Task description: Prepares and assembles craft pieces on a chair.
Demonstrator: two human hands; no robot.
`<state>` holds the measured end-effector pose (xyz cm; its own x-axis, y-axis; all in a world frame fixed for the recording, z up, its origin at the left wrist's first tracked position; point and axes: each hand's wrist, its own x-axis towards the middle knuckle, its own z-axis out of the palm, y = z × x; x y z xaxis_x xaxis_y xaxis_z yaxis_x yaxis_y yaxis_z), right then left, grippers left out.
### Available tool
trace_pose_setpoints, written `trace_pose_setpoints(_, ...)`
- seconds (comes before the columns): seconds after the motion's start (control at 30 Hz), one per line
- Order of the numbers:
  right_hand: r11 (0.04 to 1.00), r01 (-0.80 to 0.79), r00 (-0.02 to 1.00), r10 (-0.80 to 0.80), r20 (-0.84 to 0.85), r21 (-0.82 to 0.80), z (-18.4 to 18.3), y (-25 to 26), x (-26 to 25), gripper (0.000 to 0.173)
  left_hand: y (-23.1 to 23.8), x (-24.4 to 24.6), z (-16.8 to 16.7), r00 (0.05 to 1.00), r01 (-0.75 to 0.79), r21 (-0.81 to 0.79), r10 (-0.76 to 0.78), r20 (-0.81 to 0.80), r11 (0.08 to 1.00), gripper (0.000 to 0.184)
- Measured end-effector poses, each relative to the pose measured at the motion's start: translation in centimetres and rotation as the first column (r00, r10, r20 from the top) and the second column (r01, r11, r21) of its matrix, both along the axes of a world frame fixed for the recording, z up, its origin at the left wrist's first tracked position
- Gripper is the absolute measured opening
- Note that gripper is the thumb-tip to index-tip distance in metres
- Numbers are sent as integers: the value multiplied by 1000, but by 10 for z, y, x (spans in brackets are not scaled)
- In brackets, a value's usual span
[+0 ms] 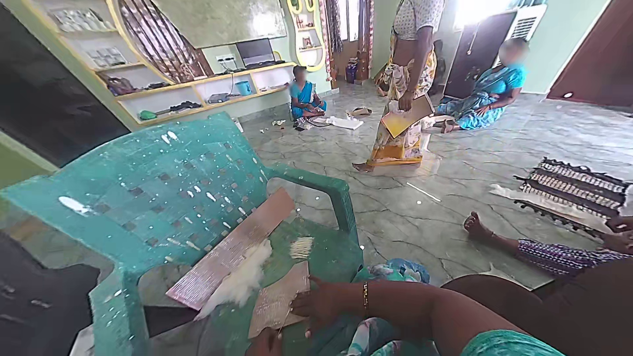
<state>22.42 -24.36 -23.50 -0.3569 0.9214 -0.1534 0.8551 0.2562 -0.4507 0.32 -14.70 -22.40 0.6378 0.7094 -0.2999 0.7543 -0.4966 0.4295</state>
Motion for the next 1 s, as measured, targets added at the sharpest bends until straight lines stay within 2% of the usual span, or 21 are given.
trace_pose_setpoints(0.23,987,100,995,-97,-33,124,6,-4,-5,65,-5,9,2,998,-60,37,61,-18,997,26)
trace_pose_setpoints(0.37,972,179,984,-174,-44,153,19,-4,-4,56,-12,8,24,997,-64,29,65,-33,998,27)
trace_pose_setpoints(0.43,945,228,974,-219,-65,234,23,-6,-2,48,-16,7,38,998,-50,49,51,-21,998,28)
trace_pose_setpoints(0.53,874,363,932,-334,-141,324,40,-14,-5,43,-24,3,63,998,-56,52,55,19,997,32)
trace_pose_setpoints(0.6,776,480,876,-401,-267,409,46,-16,-4,36,-29,-1,79,996,-81,49,78,53,996,32)
trace_pose_setpoints(0.73,576,627,774,-384,-503,524,44,-20,10,31,-38,-5,97,977,-97,123,71,203,988,24)
trace_pose_setpoints(0.83,497,597,799,-303,-519,629,40,-20,12,28,-42,-6,105,965,-88,136,51,256,987,23)
trace_pose_setpoints(1.0,464,421,906,-244,-345,779,38,-20,9,23,-51,-3,110,963,-75,170,26,269,983,22)
